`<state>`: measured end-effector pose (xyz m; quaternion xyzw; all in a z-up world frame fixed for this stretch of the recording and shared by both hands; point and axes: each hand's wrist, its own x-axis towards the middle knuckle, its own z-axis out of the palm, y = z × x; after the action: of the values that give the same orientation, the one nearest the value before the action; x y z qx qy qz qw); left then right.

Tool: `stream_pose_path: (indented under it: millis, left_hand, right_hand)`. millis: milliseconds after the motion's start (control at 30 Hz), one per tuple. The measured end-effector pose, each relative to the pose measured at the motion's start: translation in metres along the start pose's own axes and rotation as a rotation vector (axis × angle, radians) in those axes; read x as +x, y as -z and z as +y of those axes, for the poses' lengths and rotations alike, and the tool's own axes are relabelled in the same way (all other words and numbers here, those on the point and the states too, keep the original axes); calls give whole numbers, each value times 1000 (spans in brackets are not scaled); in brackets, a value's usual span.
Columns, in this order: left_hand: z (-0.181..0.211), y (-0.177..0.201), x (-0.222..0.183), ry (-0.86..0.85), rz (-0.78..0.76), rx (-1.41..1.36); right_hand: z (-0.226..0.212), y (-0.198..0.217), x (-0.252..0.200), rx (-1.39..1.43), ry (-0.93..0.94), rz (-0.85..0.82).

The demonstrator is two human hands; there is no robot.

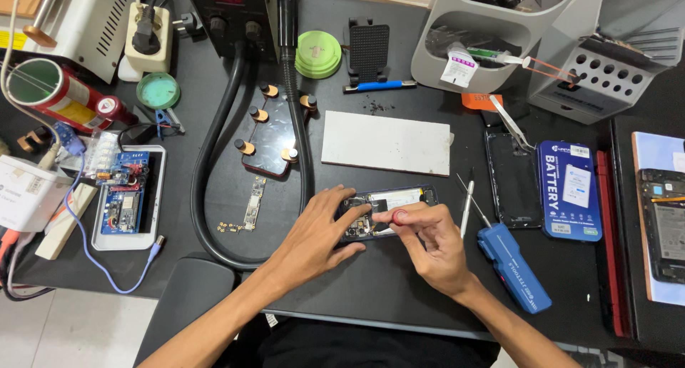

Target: The person disassembles a smartphone, removes the battery, and uses a screwdriver to adjust internal components. They then reassemble the device by aligning the screen and securing it with screws.

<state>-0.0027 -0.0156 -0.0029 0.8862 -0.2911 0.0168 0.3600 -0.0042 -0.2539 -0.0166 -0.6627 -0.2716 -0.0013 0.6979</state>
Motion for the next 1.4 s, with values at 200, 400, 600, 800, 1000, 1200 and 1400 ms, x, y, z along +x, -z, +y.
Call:
stream_pose_path:
  millis: [200,400,600,800,1000,1200,1400]
  left_hand:
    - [-1,0,-1,-10,16,-8]
    - [-1,0,-1,0,2,-2]
    - [-1,0,0,-3,1,-6]
    - [-1,0,0,-5,4,-4]
    - [-1,-1,0,-1,-3,4]
    - [-1,-1,0,-5,1,6]
    - [0,1,0,-7,10,-4]
  right_hand:
    - [-2,0,0,16,18,9]
    - [-1,-1,0,9,10,6]
    - [-1,0,0,-8,11,-5]
    - [0,-1,0,4,-6,-3]
    - [-1,0,2,-16,17,-3]
    - [0,0,1,-7,21,-5]
    - [1,-1,0,-9,16,1]
